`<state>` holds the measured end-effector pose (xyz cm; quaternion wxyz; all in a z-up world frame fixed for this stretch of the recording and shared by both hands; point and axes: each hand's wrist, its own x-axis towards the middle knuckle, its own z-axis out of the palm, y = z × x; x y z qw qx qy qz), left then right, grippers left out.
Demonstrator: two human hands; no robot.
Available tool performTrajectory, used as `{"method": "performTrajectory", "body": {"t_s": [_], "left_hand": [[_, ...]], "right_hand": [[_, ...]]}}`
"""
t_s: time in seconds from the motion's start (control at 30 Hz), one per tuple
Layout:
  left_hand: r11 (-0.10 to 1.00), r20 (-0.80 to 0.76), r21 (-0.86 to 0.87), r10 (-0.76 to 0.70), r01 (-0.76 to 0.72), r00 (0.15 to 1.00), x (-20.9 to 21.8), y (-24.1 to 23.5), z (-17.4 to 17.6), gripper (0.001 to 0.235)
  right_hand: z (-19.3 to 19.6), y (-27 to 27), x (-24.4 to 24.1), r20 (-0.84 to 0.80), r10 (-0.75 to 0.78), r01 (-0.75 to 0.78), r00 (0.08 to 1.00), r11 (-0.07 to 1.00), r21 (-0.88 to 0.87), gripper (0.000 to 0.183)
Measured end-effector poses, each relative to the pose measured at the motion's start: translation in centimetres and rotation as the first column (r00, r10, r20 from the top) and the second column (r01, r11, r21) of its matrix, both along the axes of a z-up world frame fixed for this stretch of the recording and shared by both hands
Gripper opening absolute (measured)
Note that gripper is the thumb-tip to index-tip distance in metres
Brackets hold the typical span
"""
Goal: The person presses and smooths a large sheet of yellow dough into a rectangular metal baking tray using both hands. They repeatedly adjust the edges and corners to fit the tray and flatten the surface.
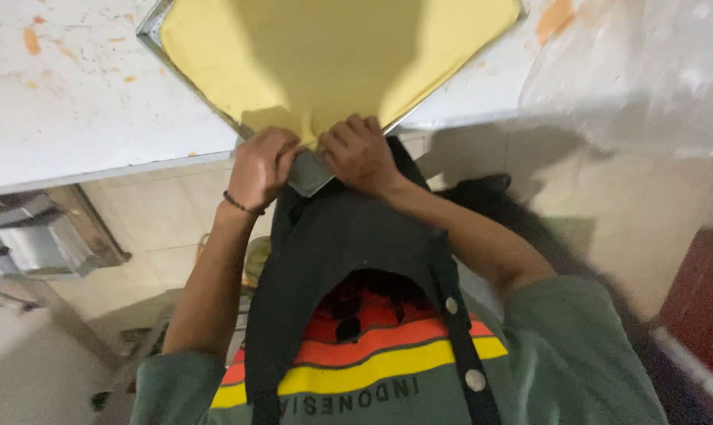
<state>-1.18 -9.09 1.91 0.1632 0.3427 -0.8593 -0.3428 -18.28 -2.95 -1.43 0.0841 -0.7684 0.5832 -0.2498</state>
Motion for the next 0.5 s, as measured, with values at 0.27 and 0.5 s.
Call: {"method": "performTrajectory", "body": {"t_s": [0.27, 0.5], "left_hand": [[0.997, -0.126, 0.042, -0.055, 0.061, 0.99, 0.0, -0.8, -2.1, 0.05], [0.987, -0.11, 0.13, -0.081, 0.096, 0.991, 0.9, -4.4, -1.1, 0.012]], "right_hand": [[2.7, 0.2, -0.3, 0.614, -0.274, 0.067, 0.74, 0.939, 0.338, 0.022], [5.4, 0.3, -1.5, 0.538, -0.338, 0.058, 0.772, 0.881, 0.47, 0.026]]}}
